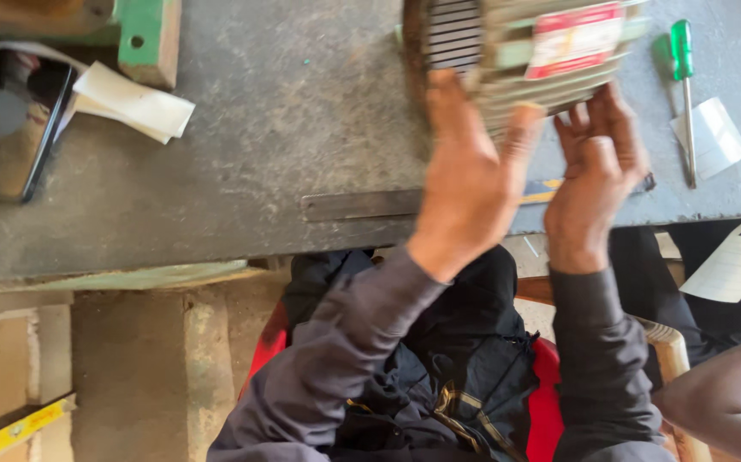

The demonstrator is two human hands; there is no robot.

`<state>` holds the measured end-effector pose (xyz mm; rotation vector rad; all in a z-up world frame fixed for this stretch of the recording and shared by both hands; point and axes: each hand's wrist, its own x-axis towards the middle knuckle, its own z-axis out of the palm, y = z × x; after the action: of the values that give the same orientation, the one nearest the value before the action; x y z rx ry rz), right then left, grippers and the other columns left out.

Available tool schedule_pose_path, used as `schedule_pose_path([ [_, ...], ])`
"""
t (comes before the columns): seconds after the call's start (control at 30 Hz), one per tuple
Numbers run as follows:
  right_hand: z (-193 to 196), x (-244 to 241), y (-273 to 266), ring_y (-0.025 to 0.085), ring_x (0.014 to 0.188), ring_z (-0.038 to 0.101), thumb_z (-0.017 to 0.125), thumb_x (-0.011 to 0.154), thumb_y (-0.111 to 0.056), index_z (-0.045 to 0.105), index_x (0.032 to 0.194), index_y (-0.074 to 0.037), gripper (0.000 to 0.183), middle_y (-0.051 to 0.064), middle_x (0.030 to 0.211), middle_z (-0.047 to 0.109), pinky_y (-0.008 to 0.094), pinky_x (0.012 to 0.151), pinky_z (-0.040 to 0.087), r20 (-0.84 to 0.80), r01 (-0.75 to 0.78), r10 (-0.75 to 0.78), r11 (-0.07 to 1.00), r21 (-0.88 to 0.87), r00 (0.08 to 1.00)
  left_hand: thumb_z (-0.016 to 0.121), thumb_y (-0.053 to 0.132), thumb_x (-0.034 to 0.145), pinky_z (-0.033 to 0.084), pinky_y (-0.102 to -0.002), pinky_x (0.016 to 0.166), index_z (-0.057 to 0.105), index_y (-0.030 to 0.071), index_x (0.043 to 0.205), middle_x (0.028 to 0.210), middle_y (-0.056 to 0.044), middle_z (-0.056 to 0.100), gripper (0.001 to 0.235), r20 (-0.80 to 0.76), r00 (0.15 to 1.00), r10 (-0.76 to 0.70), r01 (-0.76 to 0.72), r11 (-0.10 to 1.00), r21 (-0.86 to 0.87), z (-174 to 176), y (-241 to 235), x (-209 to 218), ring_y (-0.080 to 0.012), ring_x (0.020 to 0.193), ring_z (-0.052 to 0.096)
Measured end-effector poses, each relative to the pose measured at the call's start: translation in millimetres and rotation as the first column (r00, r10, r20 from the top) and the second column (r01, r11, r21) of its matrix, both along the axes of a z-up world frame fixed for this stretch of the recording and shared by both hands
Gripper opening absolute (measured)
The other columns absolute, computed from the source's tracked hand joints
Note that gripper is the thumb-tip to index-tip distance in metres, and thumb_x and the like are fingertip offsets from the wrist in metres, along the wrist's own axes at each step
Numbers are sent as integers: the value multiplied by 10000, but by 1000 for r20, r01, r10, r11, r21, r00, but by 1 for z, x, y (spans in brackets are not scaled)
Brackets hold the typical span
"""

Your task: The person prepares and inserts insulation paper into the slots of an electric motor stator, using a small tool to guide the paper into place.

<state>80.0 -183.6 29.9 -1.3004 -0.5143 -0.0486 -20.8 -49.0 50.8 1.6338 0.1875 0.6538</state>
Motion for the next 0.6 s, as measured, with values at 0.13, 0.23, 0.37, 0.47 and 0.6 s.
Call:
schedule_pose_path([
  [0.13,0,-43,16,217,1275,638,446,995,19,549,1519,37,534,150,1436,615,404,1158,543,-46,55,-57,997,-54,997,269,679,1076,96,-440,1336,-6,-164,1606,1718,-363,49,1034,-94,982,161,-159,987,25,-15,28,2,-453,1639,72],
  [0.23,14,-85,43,200,1255,666,435,976,34,589,1497,9,543,137,1415,667,378,1149,548,-17,-16,14,989,-147,1000,254,647,1120,145,-418,1395,147,-154,1613,1705,-314,283,947,41,987,157,-157,988,6,-29,98,9,-383,1636,271],
  [0.37,24,-132,94,328,1509,514,528,897,87,449,1549,13,661,217,1584,522,418,1236,430,228,-85,167,940,-331,959,306,662,1116,94,-368,1361,27,-58,1677,1776,-174,59,954,118,986,118,-107,990,-95,-40,201,20,-246,1650,89],
  [0.47,27,-149,106,422,1519,393,594,894,62,401,1540,24,675,315,1619,362,430,1213,399,268,-148,244,931,-333,932,337,702,1067,233,-348,1316,207,-52,1661,1716,-162,316,969,31,996,83,-83,996,-14,-47,231,16,-224,1584,309],
  [0.6,21,-166,78,415,1502,460,620,918,77,504,1467,7,565,240,1542,517,459,1239,390,295,-186,310,905,-382,904,356,700,1047,277,-344,1273,264,-37,1642,1640,-164,407,951,14,994,110,-110,992,-57,-49,230,15,-221,1515,391],
])
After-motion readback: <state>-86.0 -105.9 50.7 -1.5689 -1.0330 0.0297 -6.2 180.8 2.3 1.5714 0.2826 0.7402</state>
